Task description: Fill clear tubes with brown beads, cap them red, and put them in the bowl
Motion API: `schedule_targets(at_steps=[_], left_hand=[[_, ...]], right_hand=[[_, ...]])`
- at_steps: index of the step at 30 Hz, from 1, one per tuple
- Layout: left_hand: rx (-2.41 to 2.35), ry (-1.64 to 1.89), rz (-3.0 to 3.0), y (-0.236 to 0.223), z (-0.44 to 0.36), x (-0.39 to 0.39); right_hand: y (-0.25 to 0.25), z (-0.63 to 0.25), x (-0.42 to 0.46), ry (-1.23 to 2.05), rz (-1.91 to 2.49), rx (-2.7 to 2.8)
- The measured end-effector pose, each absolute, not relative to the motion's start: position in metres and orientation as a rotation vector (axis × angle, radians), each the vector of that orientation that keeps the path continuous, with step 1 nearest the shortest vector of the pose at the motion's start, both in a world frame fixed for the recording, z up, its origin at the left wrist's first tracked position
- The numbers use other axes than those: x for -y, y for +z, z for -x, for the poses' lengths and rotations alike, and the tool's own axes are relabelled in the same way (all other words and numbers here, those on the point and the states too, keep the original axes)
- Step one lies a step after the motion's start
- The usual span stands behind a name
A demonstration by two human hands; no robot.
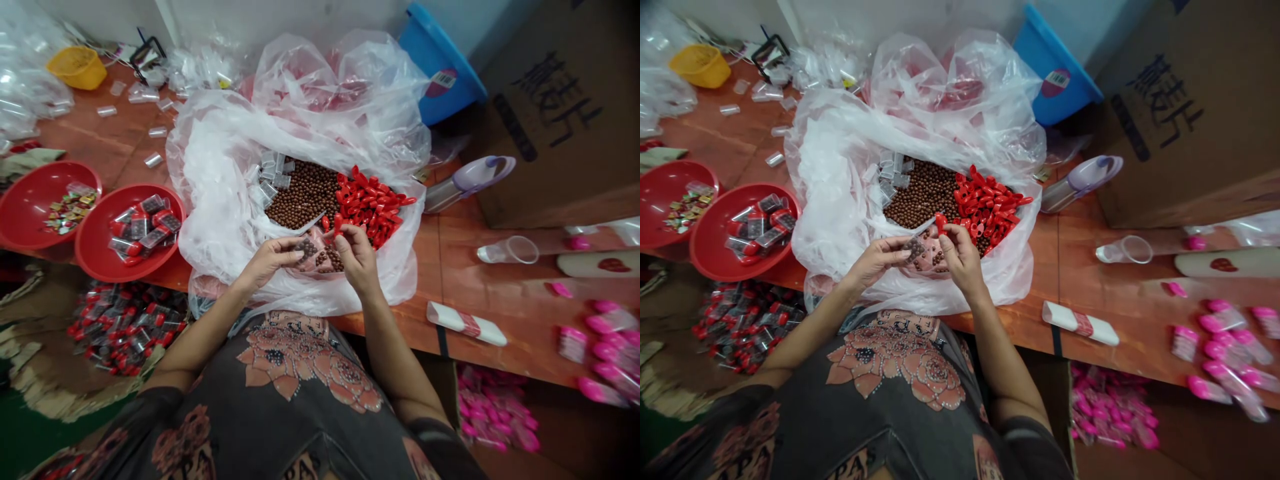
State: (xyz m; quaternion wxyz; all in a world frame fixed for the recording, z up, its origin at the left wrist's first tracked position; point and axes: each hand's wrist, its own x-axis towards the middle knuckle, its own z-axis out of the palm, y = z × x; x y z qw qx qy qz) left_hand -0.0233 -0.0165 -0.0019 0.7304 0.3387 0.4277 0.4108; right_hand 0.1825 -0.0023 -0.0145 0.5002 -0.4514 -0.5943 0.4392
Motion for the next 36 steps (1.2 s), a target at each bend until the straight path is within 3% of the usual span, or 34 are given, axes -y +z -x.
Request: schedule_targets(at_steps=[6,22,36], left_hand=[[-0.996,0.935,-0.886,-0.003,0.022,0.019],[-0.98,0.936,-0.869,0.001,0.02,0.022],[-0.873,0.904,-0.794,-0.003,0.016,0.027]], right_hand=[[-0.013,-0.181,0.002,1.292,1.143,1.361],[-0.012,-0.187,0.002,1.492,1.053,1.08],[-0.005,-0.17,0.012,1.348,0.935,1.052]])
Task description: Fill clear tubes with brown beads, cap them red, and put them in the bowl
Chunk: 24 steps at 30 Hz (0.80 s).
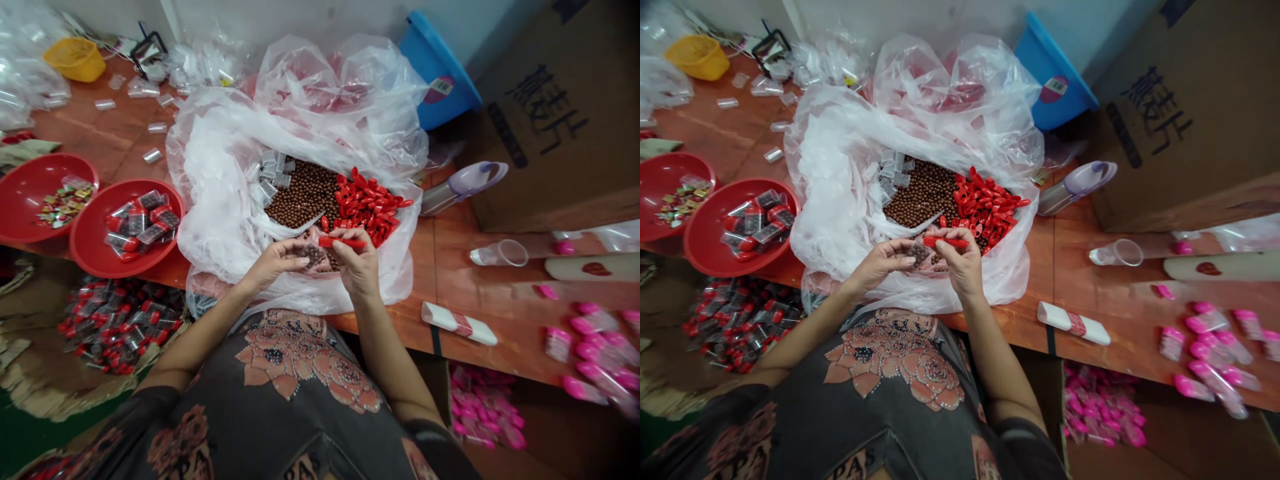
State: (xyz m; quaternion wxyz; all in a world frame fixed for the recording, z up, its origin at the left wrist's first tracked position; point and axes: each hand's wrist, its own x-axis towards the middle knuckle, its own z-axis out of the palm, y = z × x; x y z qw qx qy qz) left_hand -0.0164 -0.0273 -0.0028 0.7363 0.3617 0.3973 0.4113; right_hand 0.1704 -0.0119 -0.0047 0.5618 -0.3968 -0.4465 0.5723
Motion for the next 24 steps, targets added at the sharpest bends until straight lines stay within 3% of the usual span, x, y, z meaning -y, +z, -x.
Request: schedule_targets(at_steps=[7,24], left_hand=[[-0.857,0.931,-0.796,-0.001,0.014,0.028],[-0.904,0.914,-0.865,0.008,0.015,0.03]], right_hand=[[-0.019,-0.165,0.023,1.342,1.056,1.114],[-0.013,-0.186,0.019,1.168,0.85,1.46]])
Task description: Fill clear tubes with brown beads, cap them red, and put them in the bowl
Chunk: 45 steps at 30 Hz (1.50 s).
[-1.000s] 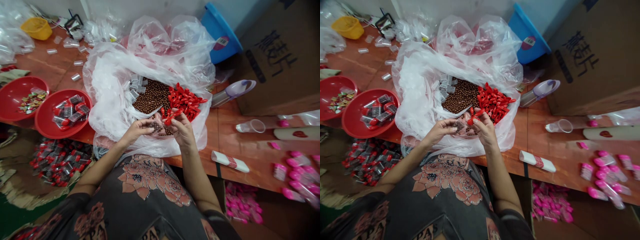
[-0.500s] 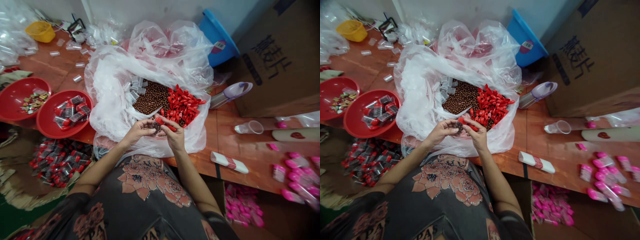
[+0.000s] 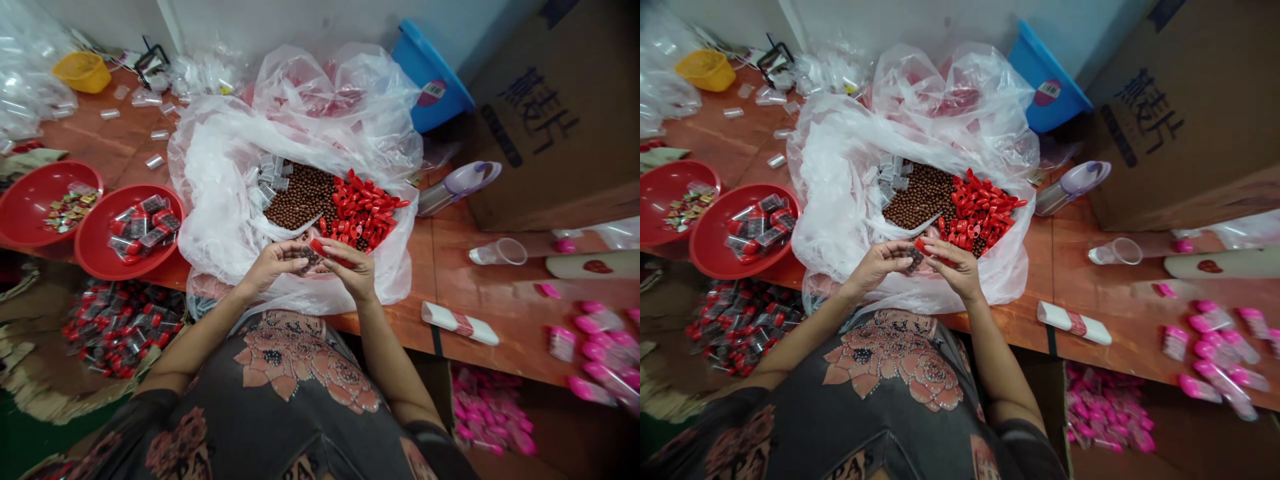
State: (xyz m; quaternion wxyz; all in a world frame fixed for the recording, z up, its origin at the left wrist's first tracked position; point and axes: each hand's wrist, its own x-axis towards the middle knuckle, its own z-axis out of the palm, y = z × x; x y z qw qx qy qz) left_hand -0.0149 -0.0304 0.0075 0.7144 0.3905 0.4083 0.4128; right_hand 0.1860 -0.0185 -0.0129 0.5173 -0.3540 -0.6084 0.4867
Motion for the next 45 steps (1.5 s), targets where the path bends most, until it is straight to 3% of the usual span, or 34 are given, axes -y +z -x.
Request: schedule_targets(at_steps=[13,23,32,45], left_hand=[[-0.904,0.914,-0.889,0.015,0.013,0.032],[-0.916,0.941,-0.953,0.019,0.005,0.04],[-0.869,0.991,-0.882,0.021,-0.003,0.04],[-0.842,1.02,-0.966,0.014,-0.001,0.043]], right_hand=[[-0.019,-0.184,0.027,1.16,0.899,1.433],[-0.023,-0.194,0.025,0.855,0.767,1.595],[-0.028,-0.167,0.048,0.843,1.074,1.286],[-0.029,-0.189,0.036,0.655,0.832,1.678]])
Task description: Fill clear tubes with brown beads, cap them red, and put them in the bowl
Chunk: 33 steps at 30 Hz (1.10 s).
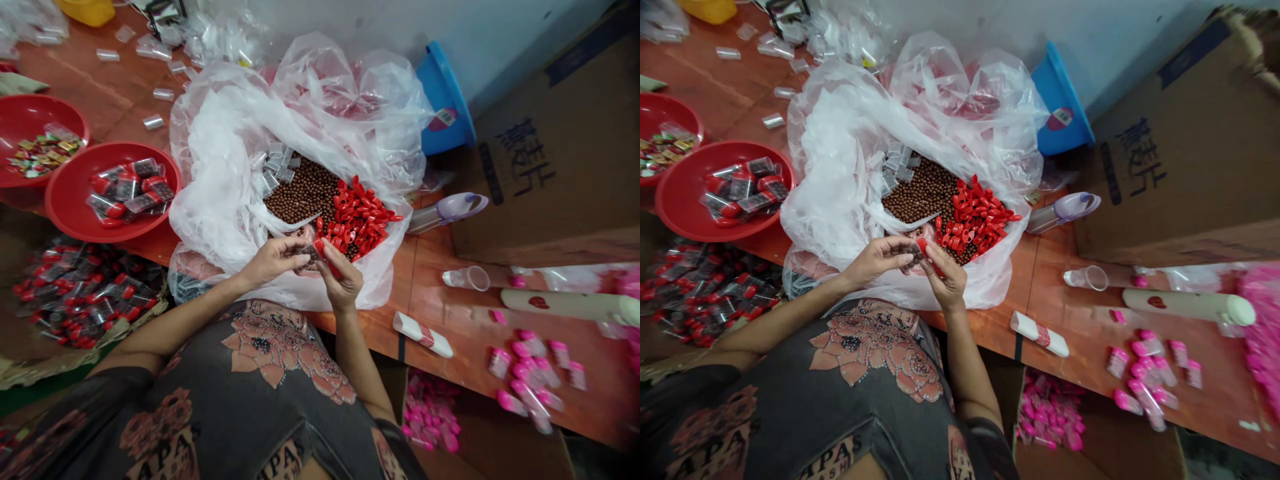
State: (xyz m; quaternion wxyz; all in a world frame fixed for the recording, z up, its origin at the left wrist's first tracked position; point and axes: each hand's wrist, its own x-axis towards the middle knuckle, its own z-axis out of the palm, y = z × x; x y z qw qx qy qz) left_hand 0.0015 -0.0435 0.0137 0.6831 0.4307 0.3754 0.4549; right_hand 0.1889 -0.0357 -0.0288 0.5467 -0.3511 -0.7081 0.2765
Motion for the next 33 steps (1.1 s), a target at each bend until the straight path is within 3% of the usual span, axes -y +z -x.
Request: schedule_targets(at_steps=[9,17,21,28,33], left_hand=[[-0.779,1.058,-1.045,-0.005,-0.012,0.046],[-0.847,1.05,-1.148,-0.002,-0.005,0.044],[-0.938,1.009,-1.23,-0.004,-0.004,0.044],[-0.965,1.053,-1.153,0.001,-0.007,0.039],[-0.993,0.996,-1.036,0.0,-0.003,0.039]], right_hand=[[-0.026,-0.184,0.039,0.838,0.873,1.586],[-0.027,-0.177,0.036,1.273,0.921,1.171],[-0.024,-0.174,0.029,1.14,1.061,1.075],[-0.018,-0.18,0.029,0.811,1.069,1.955],[-0.018,-0.178,0.025,0.484,1.071,2.18]])
